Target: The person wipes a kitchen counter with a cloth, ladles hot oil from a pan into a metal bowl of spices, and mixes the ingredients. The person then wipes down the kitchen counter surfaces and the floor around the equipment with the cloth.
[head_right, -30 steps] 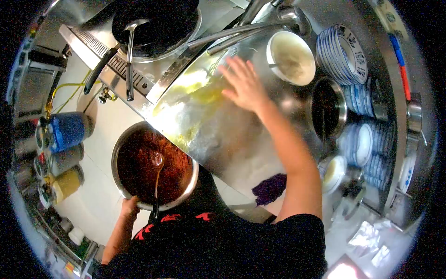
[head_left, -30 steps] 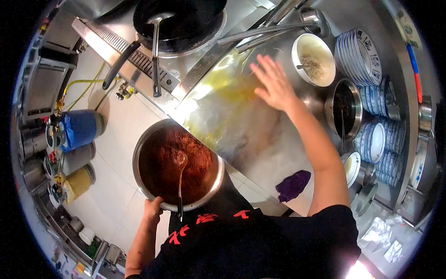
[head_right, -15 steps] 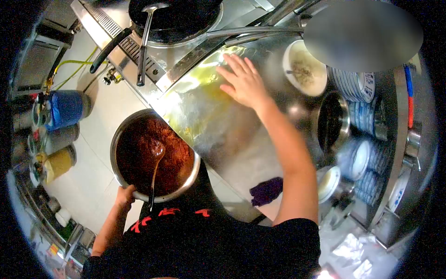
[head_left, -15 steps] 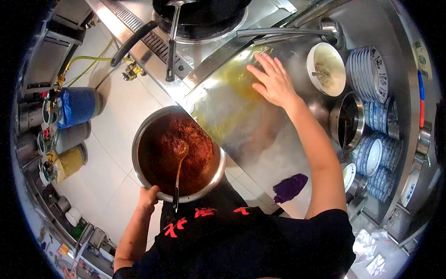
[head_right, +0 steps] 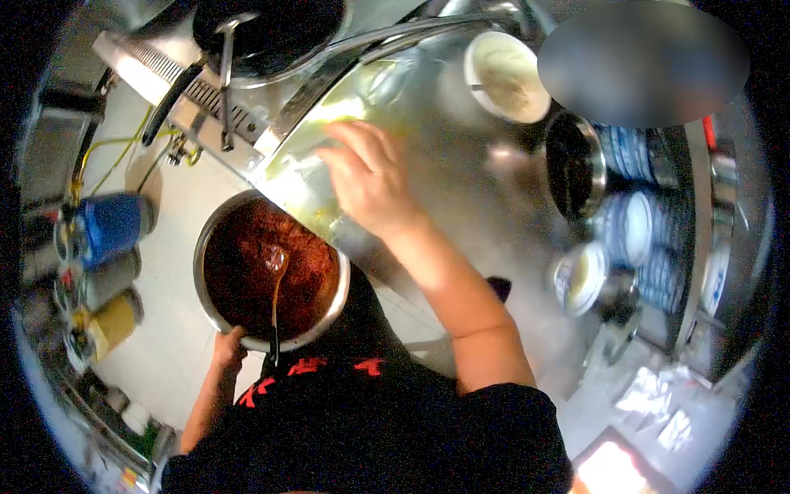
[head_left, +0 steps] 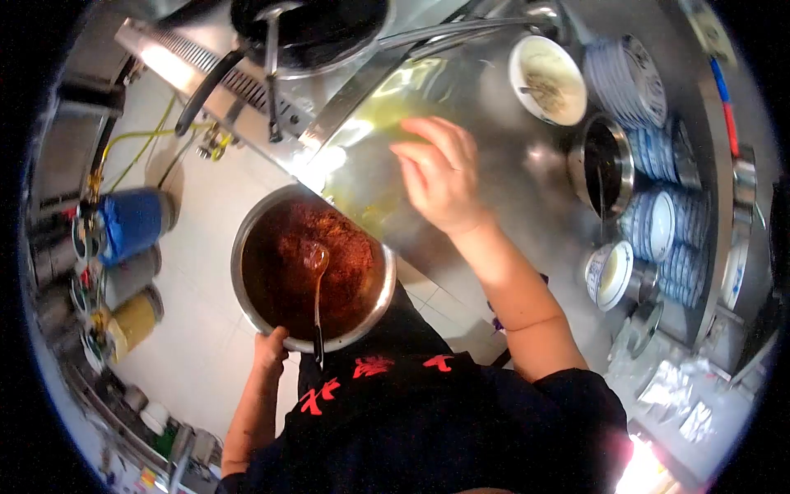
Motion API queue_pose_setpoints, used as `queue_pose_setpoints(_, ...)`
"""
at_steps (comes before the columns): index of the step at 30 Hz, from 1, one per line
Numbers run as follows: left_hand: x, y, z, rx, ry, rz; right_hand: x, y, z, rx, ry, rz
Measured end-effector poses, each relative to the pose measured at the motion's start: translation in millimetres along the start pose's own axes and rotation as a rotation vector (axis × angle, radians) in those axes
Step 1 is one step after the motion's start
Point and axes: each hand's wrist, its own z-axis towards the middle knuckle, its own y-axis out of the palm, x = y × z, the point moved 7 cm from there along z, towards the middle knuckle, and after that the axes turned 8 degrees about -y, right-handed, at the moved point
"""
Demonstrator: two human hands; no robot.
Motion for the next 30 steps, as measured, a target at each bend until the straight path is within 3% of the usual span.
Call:
queue_pose_setpoints(3, -0.8, 2.3, -2.4, -0.05, 0.018, -0.004, 6.0, 51.2, -11.4, -0.473, 0.147, -0.168)
queue_pose_setpoints(6, 1.8, 7.7, 3.0, -0.067, 0.054, -0.048, -8.5, 50.1, -20.3, -0.356, 0.142, 0.004)
queue_pose_setpoints(9, -5.2, 0.1, 6.7, -0.076, 0.022, -0.035, -31.9, 76.1, -59.2, -0.509, 0.104, -0.023)
queue_pose_setpoints(12, -3.5, 3.1, 7.2, -0.074, 0.02, -0.018, -82.8, 90.1, -112.9, -0.631, 0.007, 0.143)
queue_pose_setpoints(14, -8.7, 0.8, 15.0, -0.064, -0.003, -0.009, -122.0, 75.7, -133.6, -0.596, -0.137, 0.137)
queue_pose_setpoints(20, -1.5, 3.4, 1.7, -0.11, 0.005, 0.034, -153.2, 69.2, -218.0, -0.945, -0.052, 0.282)
queue_pose_setpoints(24, -6.5, 3.5, 15.3, -0.165, 0.04, 0.032, -130.8, 7.2, -221.5, -0.782, -0.012, 0.199)
queue_pose_setpoints(26, -4.1, 3.2, 12.2, -0.168, 0.053, 0.022, -87.1, -30.8, -181.1, -0.868, 0.41, 0.334)
queue_pose_setpoints(27, -4.4, 1.3, 11.5, -0.147, 0.041, 0.015, -70.3, -66.3, -173.8, -0.599, 0.168, -0.032)
queue_pose_setpoints(28, -5.2, 0.1, 9.6, -0.136, 0.035, 0.007, -45.4, -99.3, -155.5, -0.602, 0.28, -0.214)
queue_pose_setpoints(29, -3.8, 1.3, 7.9, -0.13, 0.033, 0.003, -17.2, -133.4, -162.2, -0.397, 0.206, -0.405)
queue_pose_setpoints(30, -0.8, 4.6, 6.2, -0.129, 0.036, 0.002, 19.2, -163.4, -162.6, -0.467, 0.555, -0.587)
